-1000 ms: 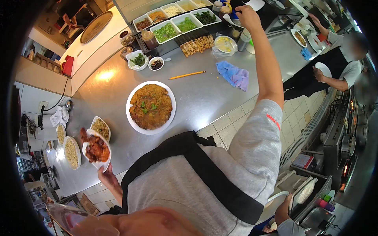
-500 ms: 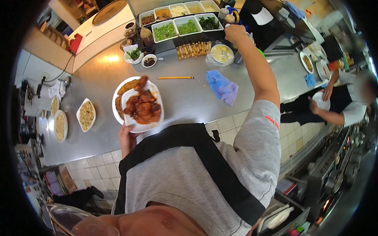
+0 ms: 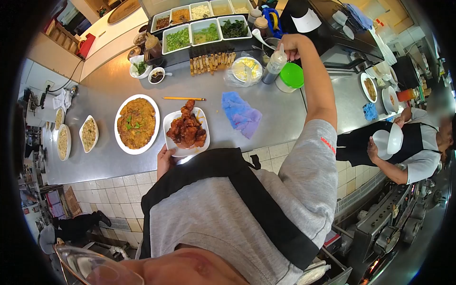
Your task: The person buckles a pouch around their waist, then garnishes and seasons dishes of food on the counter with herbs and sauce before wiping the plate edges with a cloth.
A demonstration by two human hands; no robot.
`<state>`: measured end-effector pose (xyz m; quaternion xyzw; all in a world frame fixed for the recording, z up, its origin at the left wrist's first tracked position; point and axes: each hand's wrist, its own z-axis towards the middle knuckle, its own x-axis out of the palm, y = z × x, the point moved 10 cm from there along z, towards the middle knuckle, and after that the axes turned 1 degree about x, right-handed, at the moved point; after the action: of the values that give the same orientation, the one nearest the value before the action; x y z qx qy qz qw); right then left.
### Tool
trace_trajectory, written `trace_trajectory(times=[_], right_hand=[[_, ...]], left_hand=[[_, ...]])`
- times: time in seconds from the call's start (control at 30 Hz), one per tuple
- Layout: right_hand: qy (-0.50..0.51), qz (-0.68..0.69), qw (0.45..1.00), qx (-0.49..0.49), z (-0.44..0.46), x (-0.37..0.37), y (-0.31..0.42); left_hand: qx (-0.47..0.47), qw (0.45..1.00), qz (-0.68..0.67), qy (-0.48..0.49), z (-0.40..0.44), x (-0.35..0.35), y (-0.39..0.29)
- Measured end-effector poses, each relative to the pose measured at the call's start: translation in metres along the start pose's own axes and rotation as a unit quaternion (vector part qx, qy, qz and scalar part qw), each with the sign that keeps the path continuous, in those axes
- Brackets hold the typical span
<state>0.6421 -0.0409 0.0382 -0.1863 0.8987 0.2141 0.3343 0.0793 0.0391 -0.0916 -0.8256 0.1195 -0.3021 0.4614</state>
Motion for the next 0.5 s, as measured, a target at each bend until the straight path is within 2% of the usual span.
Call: trace_trajectory(times=[0.03,0.13,0.23,0.3,0.37,0.43,0.5], right_hand=[[0.011,0.002,1.0,0.006,0.01,0.009,-0.007],[-0.088,-0.202,0.972,-0.085,0.037,0.001,-0.003],[-0.273,-0.376,0.88,-0.101,0.042,-0.025,-0.008],[-0.194,-0.349,0.916,-0.026,0.032,-0.013,-0.016],[-0.188,-0.278,0.942,-0.014,-0.004,-0.006,-0.004],[-0.235,-0.269,0.934,0.008,-0.002,-0.019,-0.013],[-0.281,-0.344,0.894,-0.059,-0.03,-0.03,0.002]], left_hand=[[0.004,1.0,0.002,0.003,0.001,0.001,0.0],[0.007,1.0,0.012,0.005,0.003,0.004,-0.002],[0.006,1.0,0.014,-0.003,0.001,0.001,0.0],[0.016,1.0,0.016,-0.009,0.003,-0.006,0.004],[0.016,0.999,0.05,-0.003,0.005,-0.011,0.006],[0.02,0.998,0.051,-0.007,0.003,-0.01,0.003],[0.029,0.999,0.019,-0.018,0.0,-0.005,-0.003]])
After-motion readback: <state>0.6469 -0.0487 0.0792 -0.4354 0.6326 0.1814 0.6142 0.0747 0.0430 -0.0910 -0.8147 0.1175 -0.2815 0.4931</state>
